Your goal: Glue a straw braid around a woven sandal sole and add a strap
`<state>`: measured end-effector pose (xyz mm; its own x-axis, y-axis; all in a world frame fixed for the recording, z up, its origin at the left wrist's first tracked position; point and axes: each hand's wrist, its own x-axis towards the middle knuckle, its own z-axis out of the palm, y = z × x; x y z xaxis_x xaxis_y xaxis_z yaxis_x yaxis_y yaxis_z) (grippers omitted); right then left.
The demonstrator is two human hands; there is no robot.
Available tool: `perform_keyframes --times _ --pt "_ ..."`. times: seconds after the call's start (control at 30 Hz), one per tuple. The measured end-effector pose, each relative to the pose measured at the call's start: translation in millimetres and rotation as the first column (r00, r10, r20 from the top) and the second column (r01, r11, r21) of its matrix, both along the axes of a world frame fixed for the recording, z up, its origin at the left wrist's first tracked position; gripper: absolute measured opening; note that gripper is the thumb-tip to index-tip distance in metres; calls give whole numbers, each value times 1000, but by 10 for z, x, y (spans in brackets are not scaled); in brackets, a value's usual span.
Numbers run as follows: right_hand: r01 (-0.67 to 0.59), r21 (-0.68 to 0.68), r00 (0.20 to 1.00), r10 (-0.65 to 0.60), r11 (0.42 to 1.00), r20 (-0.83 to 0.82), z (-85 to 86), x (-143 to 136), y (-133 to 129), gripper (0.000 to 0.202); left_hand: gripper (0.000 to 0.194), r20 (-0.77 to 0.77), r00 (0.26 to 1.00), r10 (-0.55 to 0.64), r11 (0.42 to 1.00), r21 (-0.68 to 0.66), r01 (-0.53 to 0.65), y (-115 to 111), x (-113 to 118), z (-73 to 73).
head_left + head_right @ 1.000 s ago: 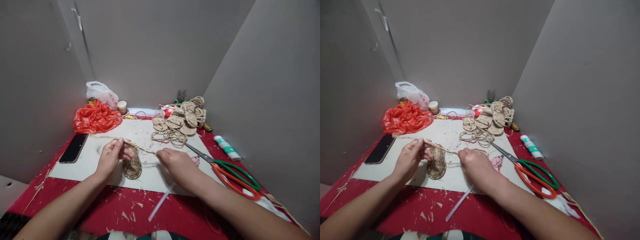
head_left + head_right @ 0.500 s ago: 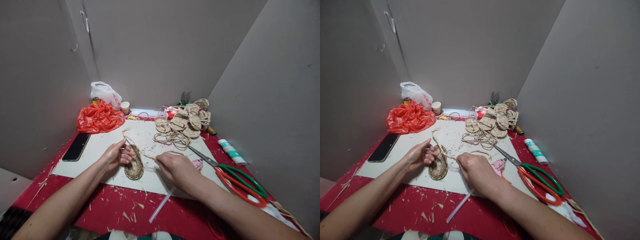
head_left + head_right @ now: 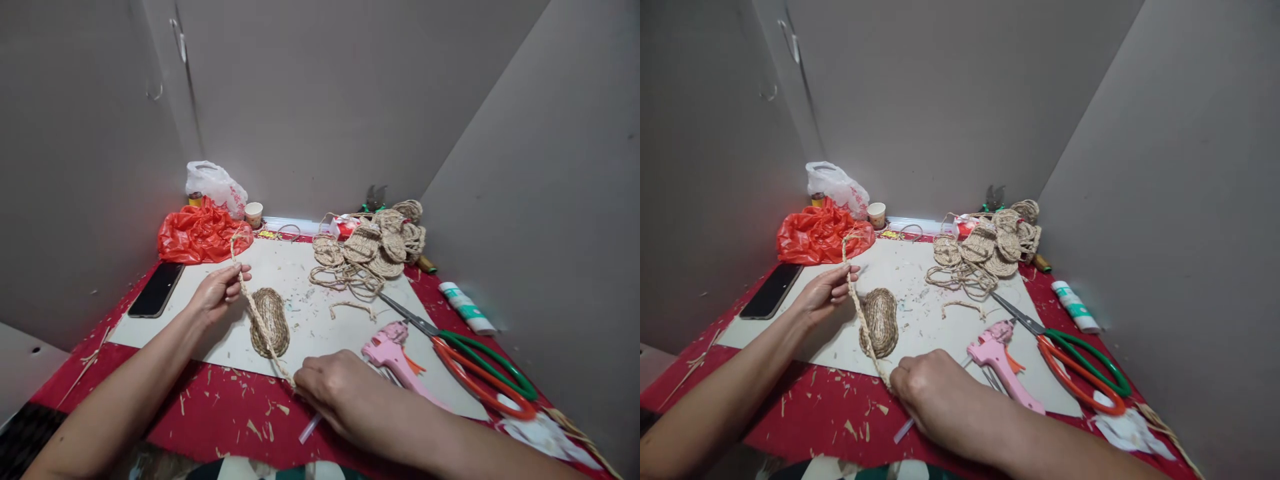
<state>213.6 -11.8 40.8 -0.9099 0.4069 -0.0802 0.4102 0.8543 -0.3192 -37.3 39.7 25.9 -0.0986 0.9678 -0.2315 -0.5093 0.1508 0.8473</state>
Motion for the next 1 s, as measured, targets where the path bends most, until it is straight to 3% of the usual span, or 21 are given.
perform_keyframes --times 0.2,0.4,0.53,0.67,0.77,0.9,0.93,1.0 --pt "-171 -127 984 164 977 -67 31 47 -62 22 11 2 998 69 997 23 -69 44 -41 12" --pt "-204 -197 977 188 959 -101 151 96 -21 20 8 33 993 117 993 28 -117 101 -123 57" --pt "-185 -272 971 133 944 -200 259 172 75 22 17 55 983 177 984 18 -178 124 -189 86" --pt "-131 -410 931 -30 903 -363 362 266 176 20 20 75 970 229 973 15 -231 128 -265 141" --pt "-116 -594 915 -147 796 -376 354 294 220 20 22 87 961 263 964 26 -266 125 -294 178" --pt "-74 -835 947 -224 546 -231 220 251 228 28 25 98 950 297 952 44 -303 137 -305 190" --pt "-59 -861 953 -228 505 -199 188 236 228 30 24 102 948 302 950 49 -308 143 -313 191" --pt "-27 -879 953 -253 476 -167 150 216 231 33 23 112 945 308 947 59 -315 152 -342 199"
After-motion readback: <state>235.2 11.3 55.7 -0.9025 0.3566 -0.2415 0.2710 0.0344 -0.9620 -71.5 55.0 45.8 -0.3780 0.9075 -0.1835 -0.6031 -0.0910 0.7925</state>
